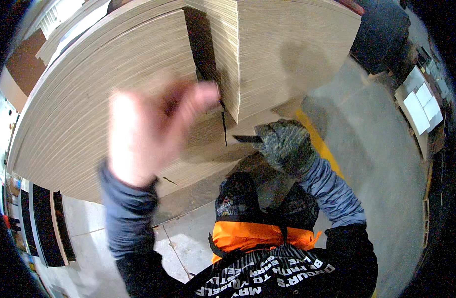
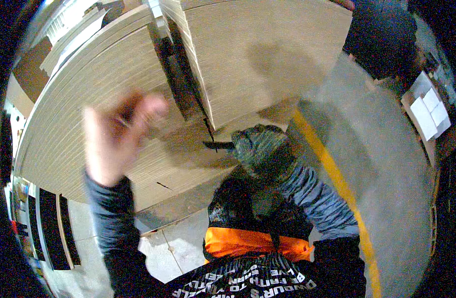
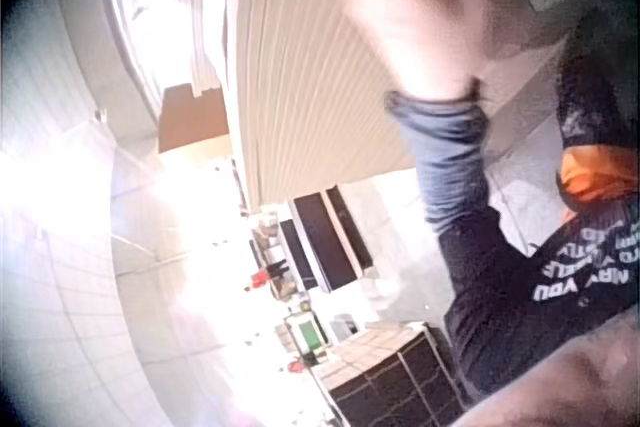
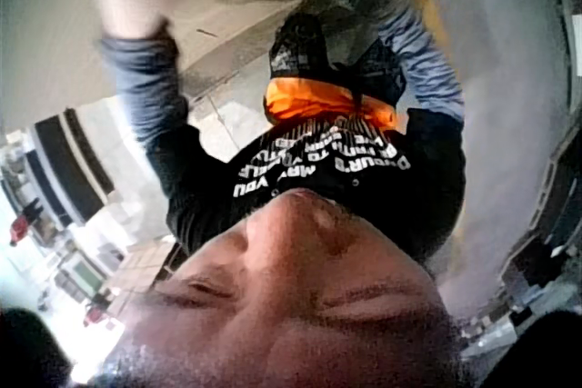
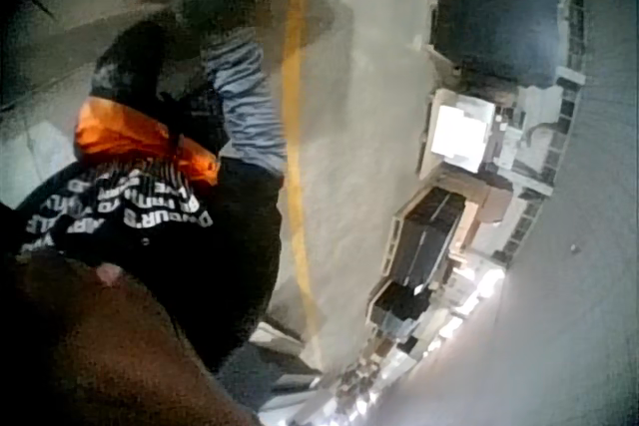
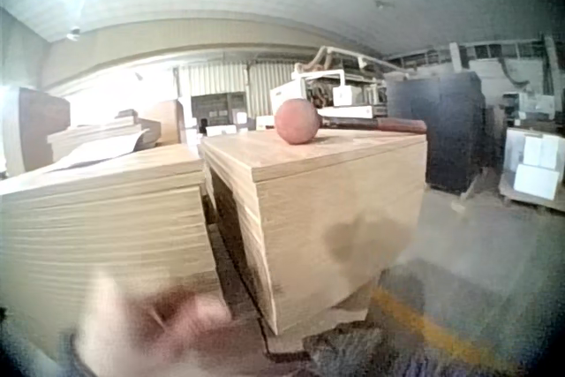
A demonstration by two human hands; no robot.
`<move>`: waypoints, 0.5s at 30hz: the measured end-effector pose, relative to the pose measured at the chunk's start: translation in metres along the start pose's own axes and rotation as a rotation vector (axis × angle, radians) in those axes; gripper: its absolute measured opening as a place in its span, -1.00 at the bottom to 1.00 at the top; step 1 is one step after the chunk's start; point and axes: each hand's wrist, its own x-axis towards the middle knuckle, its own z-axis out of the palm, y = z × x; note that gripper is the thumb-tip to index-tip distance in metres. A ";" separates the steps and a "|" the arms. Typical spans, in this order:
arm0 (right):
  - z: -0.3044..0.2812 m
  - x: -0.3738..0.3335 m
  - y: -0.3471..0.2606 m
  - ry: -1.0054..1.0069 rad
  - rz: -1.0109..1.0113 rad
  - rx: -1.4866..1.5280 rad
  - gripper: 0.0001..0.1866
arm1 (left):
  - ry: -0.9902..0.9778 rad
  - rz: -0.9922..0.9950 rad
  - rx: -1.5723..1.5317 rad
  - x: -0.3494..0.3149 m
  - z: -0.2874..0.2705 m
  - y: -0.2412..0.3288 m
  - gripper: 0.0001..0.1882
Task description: The person scrapes the edges of a stack of wooden panels using a hand tool and taps the panels with a red mallet.
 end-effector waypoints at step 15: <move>0.018 0.036 0.011 0.088 -0.313 -0.035 -0.77 | -0.484 0.036 0.325 0.165 -0.057 0.003 -0.68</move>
